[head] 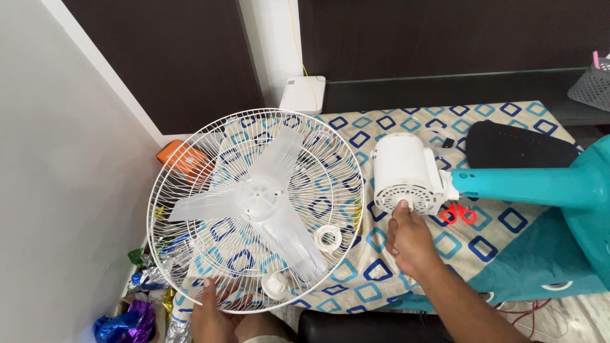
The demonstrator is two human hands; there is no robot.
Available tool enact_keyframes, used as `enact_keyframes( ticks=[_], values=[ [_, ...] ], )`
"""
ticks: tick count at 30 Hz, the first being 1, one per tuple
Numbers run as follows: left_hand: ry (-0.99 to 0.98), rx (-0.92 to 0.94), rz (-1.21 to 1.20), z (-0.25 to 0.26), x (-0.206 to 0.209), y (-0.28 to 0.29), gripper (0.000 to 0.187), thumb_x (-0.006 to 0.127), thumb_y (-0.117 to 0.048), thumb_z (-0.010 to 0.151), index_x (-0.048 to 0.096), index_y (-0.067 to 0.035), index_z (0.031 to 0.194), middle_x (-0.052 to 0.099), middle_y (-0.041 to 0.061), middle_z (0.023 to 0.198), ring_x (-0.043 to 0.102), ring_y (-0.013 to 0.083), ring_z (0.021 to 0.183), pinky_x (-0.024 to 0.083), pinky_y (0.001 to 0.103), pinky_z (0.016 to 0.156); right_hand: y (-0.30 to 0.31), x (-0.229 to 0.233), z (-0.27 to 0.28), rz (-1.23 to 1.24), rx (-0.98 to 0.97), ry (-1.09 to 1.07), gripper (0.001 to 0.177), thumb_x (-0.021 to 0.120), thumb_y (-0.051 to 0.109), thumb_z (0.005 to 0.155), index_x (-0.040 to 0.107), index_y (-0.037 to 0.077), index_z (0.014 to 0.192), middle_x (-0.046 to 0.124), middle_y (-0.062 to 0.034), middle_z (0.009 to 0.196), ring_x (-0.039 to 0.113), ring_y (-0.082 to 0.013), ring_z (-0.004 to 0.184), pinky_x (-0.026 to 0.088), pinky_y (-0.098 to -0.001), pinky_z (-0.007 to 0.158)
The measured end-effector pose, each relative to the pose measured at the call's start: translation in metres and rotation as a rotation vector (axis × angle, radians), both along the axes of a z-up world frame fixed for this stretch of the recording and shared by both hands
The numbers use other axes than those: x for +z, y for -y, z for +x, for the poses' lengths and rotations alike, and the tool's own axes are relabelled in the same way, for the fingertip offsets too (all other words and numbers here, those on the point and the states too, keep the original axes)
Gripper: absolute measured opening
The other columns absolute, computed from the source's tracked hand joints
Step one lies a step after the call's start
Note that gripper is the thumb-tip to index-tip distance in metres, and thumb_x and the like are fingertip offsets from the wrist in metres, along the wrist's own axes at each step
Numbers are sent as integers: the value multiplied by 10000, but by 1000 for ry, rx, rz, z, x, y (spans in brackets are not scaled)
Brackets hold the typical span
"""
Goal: The person assembles an electric fan by attaching the teal rear housing to the white motor unit and securing it with a screwdriver. They then align the fan blade cage and prepare to attach it to the motor shaft.
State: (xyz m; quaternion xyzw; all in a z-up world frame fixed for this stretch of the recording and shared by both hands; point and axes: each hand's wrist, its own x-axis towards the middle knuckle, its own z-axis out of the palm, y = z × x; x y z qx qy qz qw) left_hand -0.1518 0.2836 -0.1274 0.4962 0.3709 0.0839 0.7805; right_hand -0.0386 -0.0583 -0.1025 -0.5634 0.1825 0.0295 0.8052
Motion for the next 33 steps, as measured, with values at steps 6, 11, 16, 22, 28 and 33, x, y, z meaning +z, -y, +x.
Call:
enact_keyframes(
  ticks=[6,11,16,22,28,33],
  values=[
    [88,93,-67,1,-25,1,828,235,-627,984,434,42,1430,624,296,1218,669,412,1016,593,560,799,8,14,-2,-240,164,-192,454,428,528,1039,424,138,809,363,-1,602,310,-120,472,304,-299,417],
    [154,158,-115,-4,-95,0,1100,92,-867,843,442,0,1423,646,271,1219,695,346,1003,579,467,746,23,23,-10,-619,348,-323,513,463,576,1006,585,80,961,441,-24,656,398,-130,511,341,-309,436],
    [-31,268,87,-10,-205,44,1066,126,-791,974,605,98,1318,669,281,991,556,330,697,470,442,581,61,1,-25,-697,277,-195,400,538,440,1015,610,46,1029,544,-21,701,468,-101,545,388,-292,453],
    [229,-525,406,-29,-256,118,444,581,-355,936,694,34,1117,710,158,781,630,205,631,515,347,578,128,-27,-37,-355,65,73,196,496,133,966,528,14,1119,514,-73,721,431,-147,523,372,-312,461],
    [365,-959,71,-17,-137,206,229,712,-175,938,692,-26,1111,737,70,779,693,138,638,551,288,592,155,-10,-43,-557,-139,247,198,543,86,1001,609,29,1179,716,-76,948,603,-114,649,514,-255,611],
    [422,-1067,-384,29,-27,277,503,630,-144,949,487,-17,1415,645,118,1309,639,213,1170,533,331,963,163,1,-39,-457,-293,274,245,593,78,972,518,22,1198,758,-131,990,694,-159,694,577,-274,642]
  ],
)
